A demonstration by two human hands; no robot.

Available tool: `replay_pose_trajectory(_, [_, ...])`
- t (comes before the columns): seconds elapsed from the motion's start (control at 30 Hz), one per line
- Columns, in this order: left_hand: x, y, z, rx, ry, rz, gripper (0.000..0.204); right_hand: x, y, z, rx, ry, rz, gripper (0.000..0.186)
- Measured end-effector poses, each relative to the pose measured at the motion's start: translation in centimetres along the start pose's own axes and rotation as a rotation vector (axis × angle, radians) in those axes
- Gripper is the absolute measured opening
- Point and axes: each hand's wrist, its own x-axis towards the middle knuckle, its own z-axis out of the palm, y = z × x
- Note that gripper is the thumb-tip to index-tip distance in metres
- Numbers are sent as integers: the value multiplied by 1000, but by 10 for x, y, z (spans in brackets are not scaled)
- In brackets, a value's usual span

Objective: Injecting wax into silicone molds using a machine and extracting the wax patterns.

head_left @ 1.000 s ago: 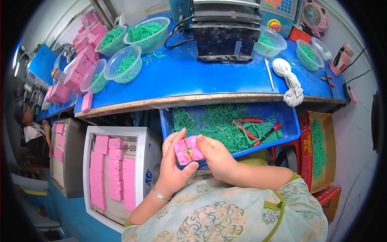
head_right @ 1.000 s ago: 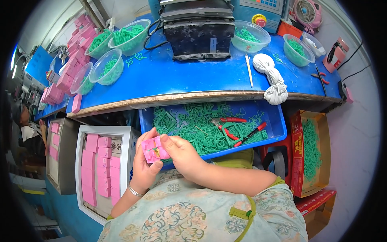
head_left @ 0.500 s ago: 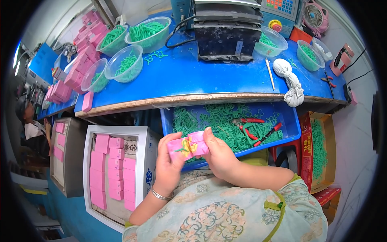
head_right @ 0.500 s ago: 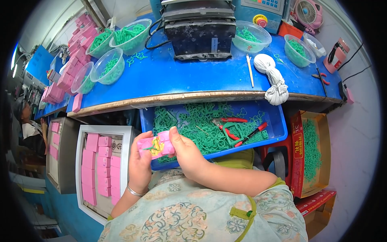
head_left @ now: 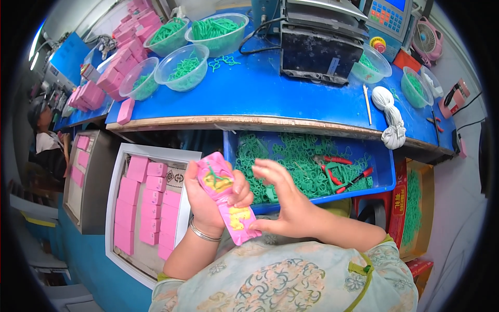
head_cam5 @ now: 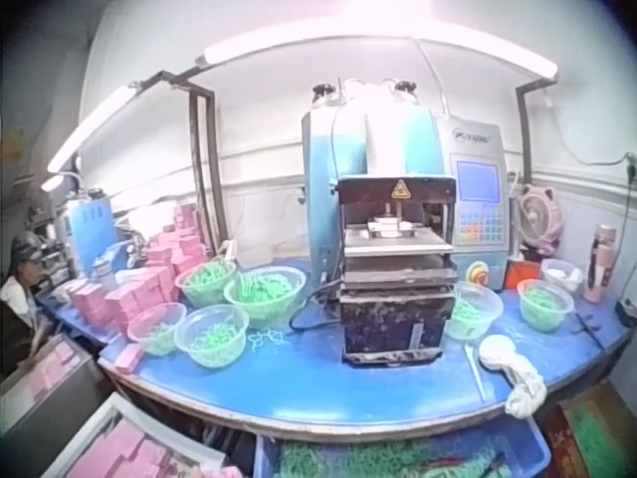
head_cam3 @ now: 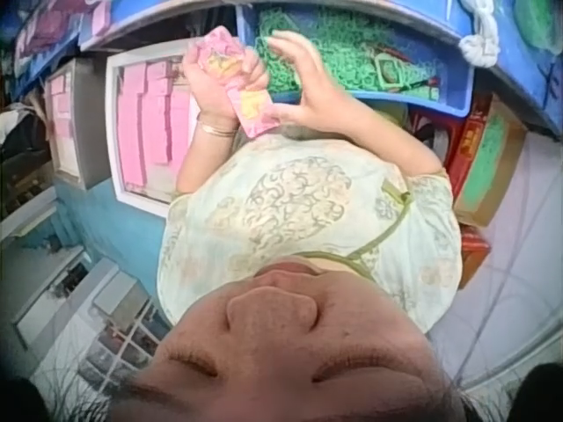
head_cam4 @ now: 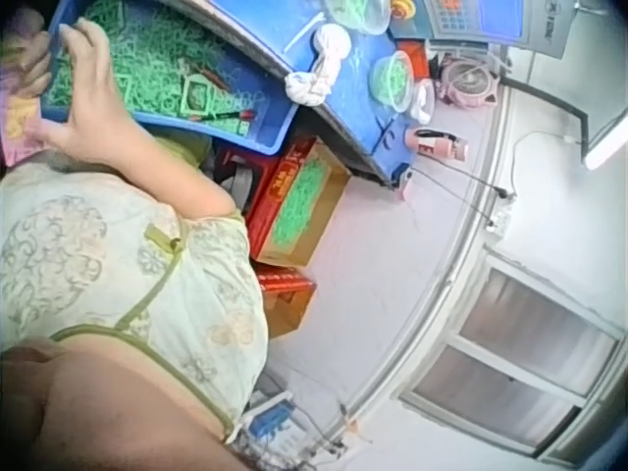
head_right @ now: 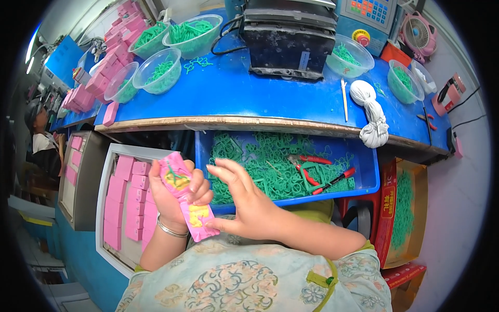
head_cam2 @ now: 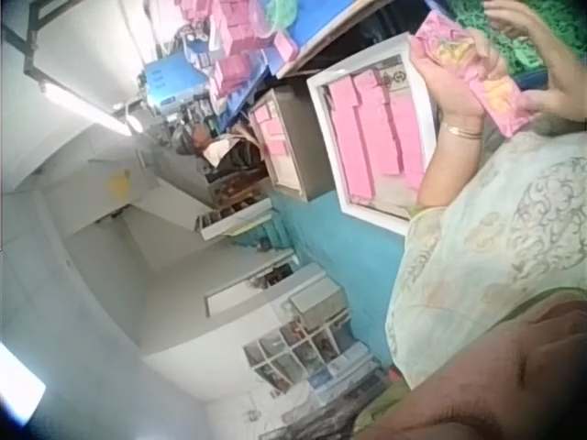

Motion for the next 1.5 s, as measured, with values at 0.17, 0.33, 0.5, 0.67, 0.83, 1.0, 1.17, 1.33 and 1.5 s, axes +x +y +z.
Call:
replay_pose_trajectory(0.17, [-2, -14, 3, 101, -14, -303, 55, 26, -8, -19, -32, -25, -94, 73])
replay_pose_trajectory(0.33, [-6, -25, 6, 87, 212, -156, 49, 24, 7, -5, 32, -89, -160, 59])
replay_pose_trajectory(0.5, [-3, -31, 15, 84, 472, -200, 56, 12, 2, -1, -6, 27, -146, 51])
replay_pose_trajectory(0.67, [-1, -31, 21, 113, 541, -226, 56, 5, 1, -4, -16, 20, -160, 47])
replay_pose_trajectory(0.83, [-9, -28, -1, 79, 122, -290, 54, 8, 5, -14, -119, 214, -97, 30])
replay_pose_trajectory(1.0, [-12, -35, 5, 344, 313, -224, 52, 26, 6, -30, -178, 103, -174, 16])
replay_pose_trajectory(1.17, [-11, -38, 5, 395, 332, -223, 55, 39, 21, -38, -235, 78, -91, 13])
replay_pose_trajectory(1.33, [-4, -28, 11, 247, 258, -247, 59, 33, 17, -35, -205, 267, -122, 14])
replay_pose_trajectory(1.5, [-5, -25, 6, 34, 229, -276, 59, 19, 10, -20, -202, 51, -264, 23])
